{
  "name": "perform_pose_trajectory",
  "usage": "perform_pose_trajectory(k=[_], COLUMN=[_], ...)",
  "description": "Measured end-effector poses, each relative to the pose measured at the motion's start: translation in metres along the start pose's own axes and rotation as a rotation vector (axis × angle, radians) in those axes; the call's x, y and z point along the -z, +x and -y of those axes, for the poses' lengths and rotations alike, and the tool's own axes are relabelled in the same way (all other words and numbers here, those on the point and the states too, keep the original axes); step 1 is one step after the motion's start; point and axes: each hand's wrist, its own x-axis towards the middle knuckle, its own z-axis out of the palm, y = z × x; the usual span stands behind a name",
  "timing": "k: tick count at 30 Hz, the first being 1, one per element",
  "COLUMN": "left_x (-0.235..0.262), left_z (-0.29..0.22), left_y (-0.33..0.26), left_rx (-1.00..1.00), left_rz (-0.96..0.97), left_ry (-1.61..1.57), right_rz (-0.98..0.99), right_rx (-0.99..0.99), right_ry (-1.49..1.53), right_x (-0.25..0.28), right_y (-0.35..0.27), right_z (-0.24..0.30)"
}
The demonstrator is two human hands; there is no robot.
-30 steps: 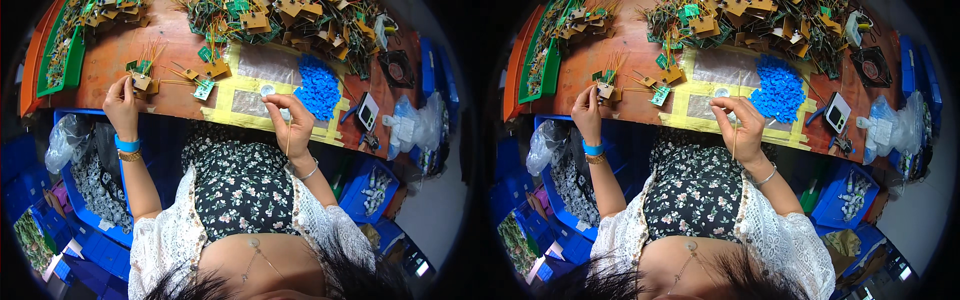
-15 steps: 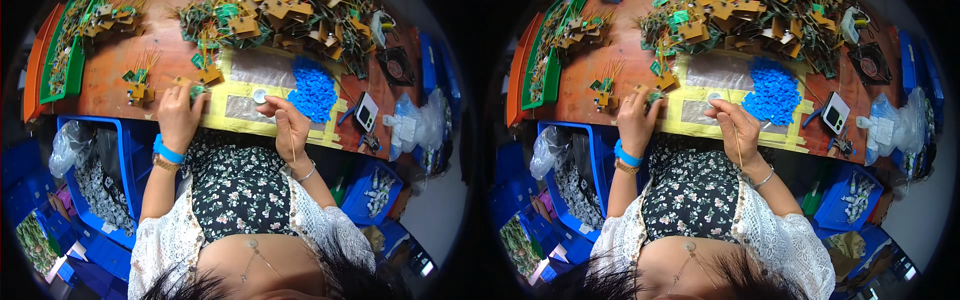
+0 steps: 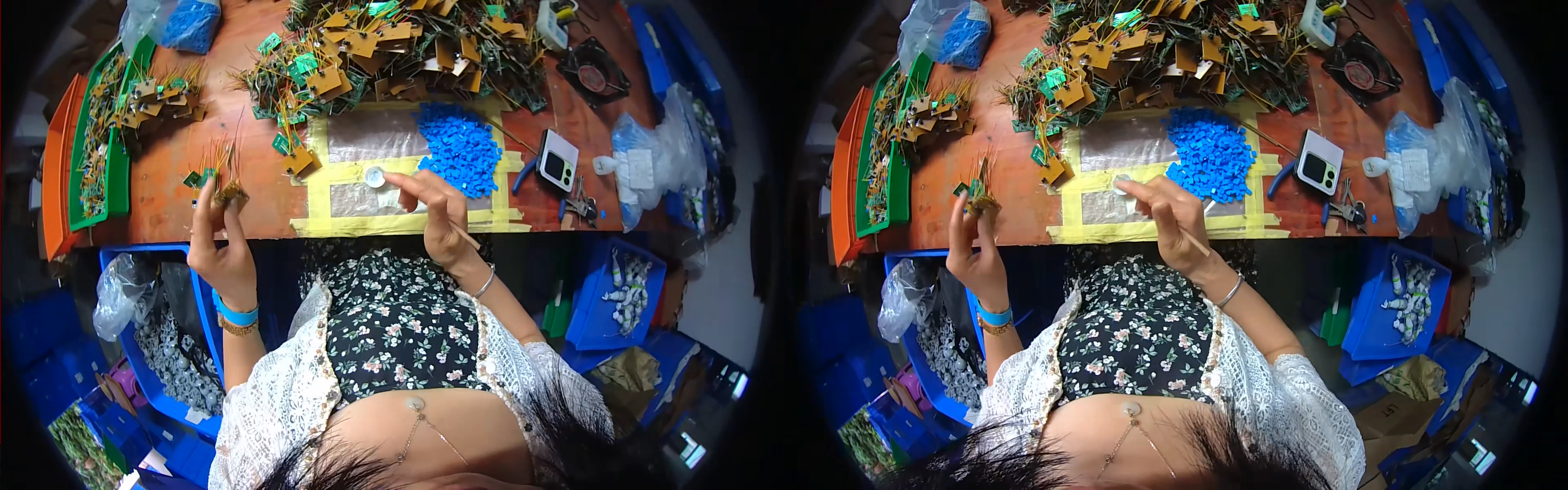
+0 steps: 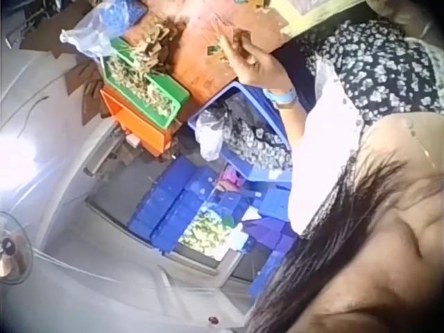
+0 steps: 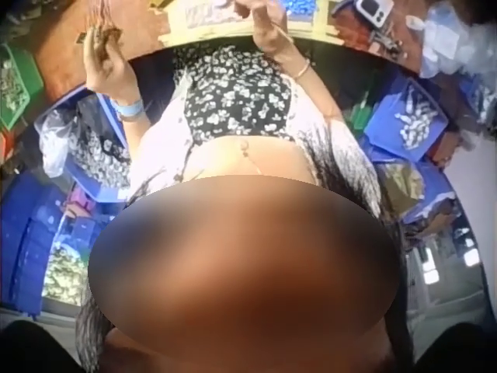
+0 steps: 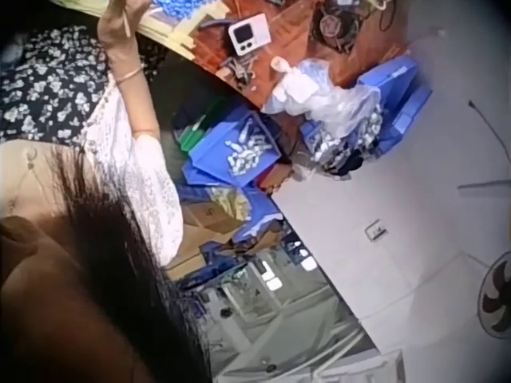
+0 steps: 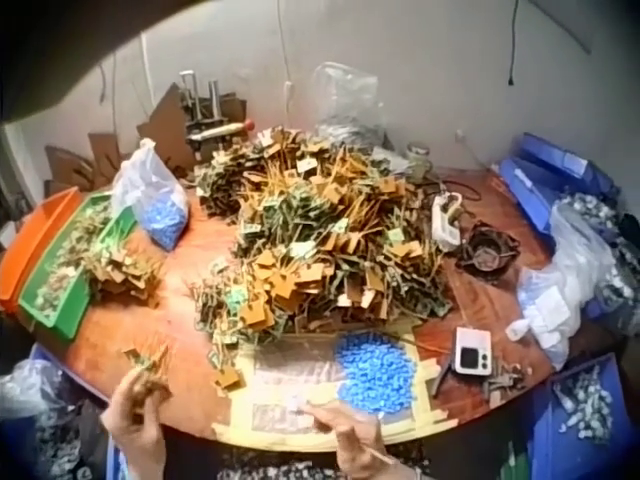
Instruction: Assembling small electronic components onto a circuit board at a factory workbench.
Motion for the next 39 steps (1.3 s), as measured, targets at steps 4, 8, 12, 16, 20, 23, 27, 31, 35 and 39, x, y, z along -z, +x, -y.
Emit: perform_pose_trajectory(k=[4, 8, 12, 16, 20, 23, 27, 31, 35, 39], left_x=[-0.023, -0.047, -0.048, -0.048, -0.064, -0.072, -0.076, -0.075, -0.075, -0.071], left_z=[-0.002, 0.005, 0.006, 0.002, 0.004, 0.004, 0.008, 0.011, 0.014, 0.012], left_y=[-0.004, -0.031, -0.041, -0.041, -0.043, -0.042, -0.039, -0.044, -0.047, -0.052], left_rx=[0.123, 0.177, 0.21, 0.187, 0.256, 0.365, 0.415, 0.459, 0.47, 0.527], left_rz=[0.12, 0.215, 0.189, 0.098, 0.121, 0.126, 0.244, 0.331, 0.385, 0.465], left_ry=[-0.553, -0.655, -0.705, -0.634, -0.753, -0.822, -0.826, -0.814, -0.79, -0.811], right_rz=[-0.104, -0.151, -0.159, -0.146, -0.165, -0.181, -0.12, -0.102, -0.034, -0.102], right_rx=[-0.129, -0.184, -0.2, -0.189, -0.181, -0.205, -0.219, -0.205, -0.19, -0.182], right_ry=[0.064, 0.077, 0.003, 0.001, -0.017, 0.009, -0.096, -0.197, -0.333, -0.25], right_x=[-0.013, -0.02, -0.018, -0.018, -0.02, -0.02, -0.02, -0.018, -0.017, -0.019], right_y=[-0.011, -0.018, -0.02, -0.021, -0.019, -0.017, -0.009, 0.0, 0.002, 0.001], right_z=[0.0, -0.009, -0.01, -0.008, -0.008, -0.007, -0.006, -0.007, -0.012, 0.0])
